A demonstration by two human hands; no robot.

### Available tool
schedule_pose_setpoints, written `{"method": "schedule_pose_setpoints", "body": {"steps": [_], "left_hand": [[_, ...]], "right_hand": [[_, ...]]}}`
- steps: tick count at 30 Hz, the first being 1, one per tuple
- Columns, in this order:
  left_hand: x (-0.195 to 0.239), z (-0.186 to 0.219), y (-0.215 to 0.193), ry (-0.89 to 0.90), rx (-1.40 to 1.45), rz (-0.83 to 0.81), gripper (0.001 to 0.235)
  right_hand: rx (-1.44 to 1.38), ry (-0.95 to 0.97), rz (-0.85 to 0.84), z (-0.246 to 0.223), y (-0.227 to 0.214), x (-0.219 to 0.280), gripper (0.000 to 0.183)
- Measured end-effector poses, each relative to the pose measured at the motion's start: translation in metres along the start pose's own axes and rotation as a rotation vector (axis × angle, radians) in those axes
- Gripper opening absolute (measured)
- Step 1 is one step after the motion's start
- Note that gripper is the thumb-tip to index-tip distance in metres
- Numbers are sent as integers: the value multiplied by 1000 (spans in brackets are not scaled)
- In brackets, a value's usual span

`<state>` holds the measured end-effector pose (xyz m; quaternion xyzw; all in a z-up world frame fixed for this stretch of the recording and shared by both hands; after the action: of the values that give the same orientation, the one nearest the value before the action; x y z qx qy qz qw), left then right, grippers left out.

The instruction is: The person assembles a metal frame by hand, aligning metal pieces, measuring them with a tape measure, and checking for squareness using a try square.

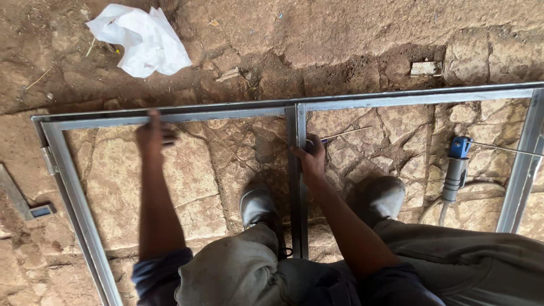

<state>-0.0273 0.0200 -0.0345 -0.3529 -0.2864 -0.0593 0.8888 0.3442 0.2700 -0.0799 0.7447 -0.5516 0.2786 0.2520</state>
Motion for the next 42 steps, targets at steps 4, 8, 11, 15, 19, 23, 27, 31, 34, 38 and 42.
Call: {"method": "schedule_pose_setpoints", "body": {"steps": [4, 8, 11, 15, 19, 23, 27, 31, 34, 38, 42], "left_hand": [[52, 0, 58, 18, 139, -132, 60], [65, -8, 86, -106, 510, -43, 46], [62, -6, 89, -90, 584, 3, 37], [64, -4, 91, -159, 602, 104, 30], [67, -4, 92, -228, 583, 154, 27], [58, -2, 91, -156, 529, 117, 32], [43, -13, 93, -87, 482, 32, 38], [20, -23, 101, -63, 502, -63, 39], [14, -40, 99, 21, 472, -91, 42], [31, -47, 116, 102, 390, -354, 45], [65, 1, 119, 154, 194, -493, 46]], "right_hand": [[89, 91, -2, 5, -4, -6, 42], [-53, 157, -101, 11, -1, -9, 32], [-54, 197, -48, 18, -5, -13, 28], [-66, 213, -25, 23, -6, -16, 28], [-58, 232, -31, 23, -5, -15, 29], [-41, 212, -46, 21, -5, -18, 33], [-1, 125, -57, 27, -12, -21, 35], [307, -57, -66, 22, -15, -34, 32], [499, -297, 31, -5, -23, -34, 33], [113, -307, 190, -80, -27, -56, 37], [-304, -430, 20, -227, 1, -85, 43]]}}
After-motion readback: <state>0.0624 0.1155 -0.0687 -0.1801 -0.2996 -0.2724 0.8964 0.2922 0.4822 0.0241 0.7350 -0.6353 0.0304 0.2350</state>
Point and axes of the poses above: each hand's wrist, its own x-axis away from the middle knuckle, its own y-axis out of the palm, z = x × y, the point moved 6 cm from there along -x, towards the middle knuckle, and after that the axes turned 9 degrees about z, right-handed, at the moved point
